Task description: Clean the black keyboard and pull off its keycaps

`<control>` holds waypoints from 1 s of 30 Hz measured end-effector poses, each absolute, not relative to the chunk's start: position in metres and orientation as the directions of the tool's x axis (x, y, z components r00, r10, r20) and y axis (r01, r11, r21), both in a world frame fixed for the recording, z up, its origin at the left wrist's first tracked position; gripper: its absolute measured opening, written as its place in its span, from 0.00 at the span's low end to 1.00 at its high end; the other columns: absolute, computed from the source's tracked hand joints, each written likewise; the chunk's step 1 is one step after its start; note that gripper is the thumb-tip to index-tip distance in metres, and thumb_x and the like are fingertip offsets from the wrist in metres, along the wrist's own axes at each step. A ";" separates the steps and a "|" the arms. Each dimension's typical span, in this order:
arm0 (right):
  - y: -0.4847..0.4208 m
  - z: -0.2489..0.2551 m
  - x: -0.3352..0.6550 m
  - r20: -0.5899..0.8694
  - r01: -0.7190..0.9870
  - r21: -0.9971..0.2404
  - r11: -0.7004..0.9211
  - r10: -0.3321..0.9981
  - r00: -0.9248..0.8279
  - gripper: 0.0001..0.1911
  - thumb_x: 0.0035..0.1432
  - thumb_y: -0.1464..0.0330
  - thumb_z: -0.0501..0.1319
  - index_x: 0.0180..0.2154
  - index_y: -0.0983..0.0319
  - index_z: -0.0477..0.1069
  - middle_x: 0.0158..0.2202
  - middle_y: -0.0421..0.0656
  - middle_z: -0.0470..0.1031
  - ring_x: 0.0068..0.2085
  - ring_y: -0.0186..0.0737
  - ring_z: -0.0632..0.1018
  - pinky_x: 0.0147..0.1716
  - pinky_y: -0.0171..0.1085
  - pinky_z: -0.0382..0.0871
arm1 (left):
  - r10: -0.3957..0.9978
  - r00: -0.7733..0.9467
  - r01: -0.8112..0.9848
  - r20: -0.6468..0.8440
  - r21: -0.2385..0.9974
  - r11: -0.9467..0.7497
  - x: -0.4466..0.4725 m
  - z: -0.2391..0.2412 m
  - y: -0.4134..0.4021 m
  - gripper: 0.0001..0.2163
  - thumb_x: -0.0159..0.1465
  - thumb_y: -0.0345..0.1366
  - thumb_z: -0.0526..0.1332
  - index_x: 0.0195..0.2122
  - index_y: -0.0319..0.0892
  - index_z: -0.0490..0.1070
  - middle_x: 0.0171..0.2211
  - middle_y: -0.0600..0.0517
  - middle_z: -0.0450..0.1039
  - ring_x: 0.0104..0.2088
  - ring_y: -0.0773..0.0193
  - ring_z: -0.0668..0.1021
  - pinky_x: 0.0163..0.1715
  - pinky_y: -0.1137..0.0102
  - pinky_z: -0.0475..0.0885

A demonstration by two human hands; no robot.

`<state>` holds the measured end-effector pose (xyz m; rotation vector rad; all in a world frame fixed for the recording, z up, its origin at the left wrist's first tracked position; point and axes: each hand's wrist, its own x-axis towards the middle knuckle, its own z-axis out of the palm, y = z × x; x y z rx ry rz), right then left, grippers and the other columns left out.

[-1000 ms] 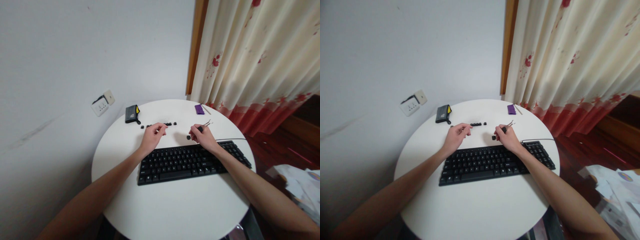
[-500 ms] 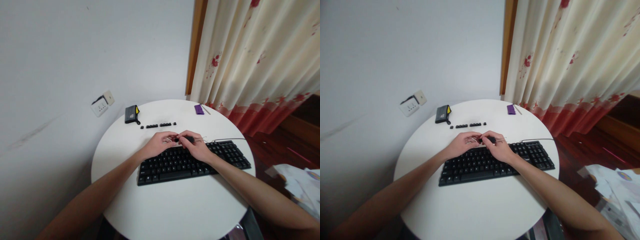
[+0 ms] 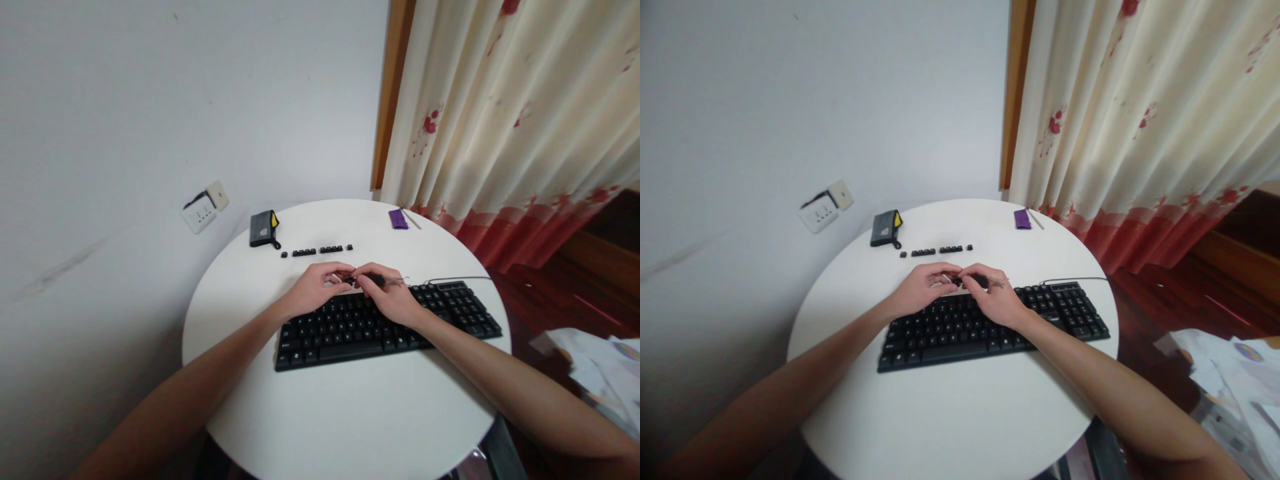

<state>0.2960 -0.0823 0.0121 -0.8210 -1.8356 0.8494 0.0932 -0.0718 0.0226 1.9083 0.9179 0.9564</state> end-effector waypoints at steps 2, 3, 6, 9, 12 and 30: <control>-0.081 0.010 0.296 0.476 0.162 -0.821 0.548 0.812 -0.337 0.09 0.65 0.65 0.58 0.40 0.60 0.76 0.34 0.41 0.77 0.31 0.34 0.74 0.32 0.35 0.68 | 0.842 0.455 0.251 0.289 0.866 -0.433 0.093 0.024 -0.072 0.13 0.60 0.33 0.65 0.48 0.41 0.74 0.45 0.47 0.77 0.42 0.61 0.78 0.47 0.62 0.74; -0.081 0.010 0.296 0.482 0.155 -0.820 0.551 0.810 -0.332 0.09 0.65 0.65 0.58 0.40 0.60 0.76 0.33 0.41 0.77 0.31 0.34 0.74 0.32 0.35 0.68 | 0.840 0.457 0.251 0.292 0.864 -0.437 0.094 0.024 -0.072 0.13 0.61 0.32 0.64 0.47 0.41 0.74 0.45 0.47 0.77 0.43 0.61 0.78 0.48 0.62 0.73; -0.080 0.009 0.296 0.486 0.151 -0.819 0.553 0.809 -0.331 0.09 0.64 0.65 0.58 0.41 0.59 0.76 0.33 0.41 0.77 0.30 0.34 0.74 0.32 0.35 0.68 | 0.837 0.455 0.233 0.305 0.866 -0.442 0.095 0.025 -0.072 0.11 0.61 0.31 0.64 0.45 0.41 0.73 0.44 0.48 0.76 0.43 0.62 0.78 0.47 0.63 0.73; -0.081 0.009 0.297 0.483 0.158 -0.820 0.550 0.813 -0.325 0.09 0.64 0.65 0.58 0.41 0.59 0.76 0.33 0.41 0.77 0.30 0.34 0.74 0.31 0.35 0.68 | 0.834 0.451 0.191 0.319 0.878 -0.439 0.094 0.023 -0.072 0.09 0.62 0.30 0.63 0.44 0.41 0.71 0.42 0.50 0.75 0.42 0.63 0.78 0.47 0.64 0.73; -0.081 0.009 0.296 0.476 0.164 -0.825 0.541 0.821 -0.316 0.09 0.64 0.65 0.58 0.41 0.60 0.76 0.32 0.41 0.77 0.29 0.33 0.74 0.29 0.34 0.68 | 0.831 0.457 0.184 0.316 0.881 -0.436 0.094 0.022 -0.071 0.07 0.62 0.31 0.62 0.42 0.41 0.71 0.39 0.51 0.73 0.41 0.64 0.77 0.46 0.64 0.73; -0.079 0.005 0.293 0.390 0.071 -0.903 0.423 0.878 -0.277 0.09 0.63 0.65 0.59 0.39 0.61 0.76 0.24 0.38 0.73 0.22 0.30 0.70 0.23 0.32 0.65 | 0.768 0.483 0.291 0.422 0.750 -0.594 0.094 0.024 -0.071 0.05 0.63 0.32 0.63 0.40 0.42 0.74 0.45 0.49 0.73 0.40 0.65 0.76 0.38 0.70 0.72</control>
